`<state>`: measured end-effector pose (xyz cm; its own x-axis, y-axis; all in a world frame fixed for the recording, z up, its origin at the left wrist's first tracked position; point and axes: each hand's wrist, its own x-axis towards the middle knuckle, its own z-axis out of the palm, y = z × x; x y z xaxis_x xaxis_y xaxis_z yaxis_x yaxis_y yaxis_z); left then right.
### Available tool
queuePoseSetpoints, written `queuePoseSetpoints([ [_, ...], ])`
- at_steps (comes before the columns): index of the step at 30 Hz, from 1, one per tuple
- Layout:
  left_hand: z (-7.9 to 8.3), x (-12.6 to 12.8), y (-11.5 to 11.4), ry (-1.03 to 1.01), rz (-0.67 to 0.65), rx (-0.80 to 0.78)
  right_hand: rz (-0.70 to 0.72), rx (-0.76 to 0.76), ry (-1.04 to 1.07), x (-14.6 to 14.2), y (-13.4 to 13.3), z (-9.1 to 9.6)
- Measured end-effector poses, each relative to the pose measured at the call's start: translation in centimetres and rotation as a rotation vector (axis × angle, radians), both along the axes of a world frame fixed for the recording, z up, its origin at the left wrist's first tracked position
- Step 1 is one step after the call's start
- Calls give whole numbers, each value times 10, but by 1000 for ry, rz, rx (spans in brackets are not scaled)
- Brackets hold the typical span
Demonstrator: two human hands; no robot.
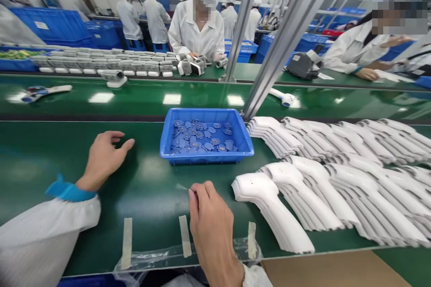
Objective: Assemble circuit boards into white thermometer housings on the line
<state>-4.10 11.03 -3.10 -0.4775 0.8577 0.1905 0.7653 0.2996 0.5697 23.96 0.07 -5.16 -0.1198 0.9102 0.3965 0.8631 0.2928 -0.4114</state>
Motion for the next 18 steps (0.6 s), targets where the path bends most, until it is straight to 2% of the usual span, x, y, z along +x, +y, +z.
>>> queuePoseSetpoints([
  [3, -12, 4, 25, 85, 31, 2, 7, 33, 11, -15, 11, -1],
  [6, -21, 9, 39, 127, 50, 36, 8, 33, 35, -14, 12, -4],
  [13, -28, 5, 37, 119, 3, 81, 73, -31, 88, -1, 12, -3],
  [18, -28, 4, 35, 81, -26, 109, -127, -77, 224, -5, 16, 1],
])
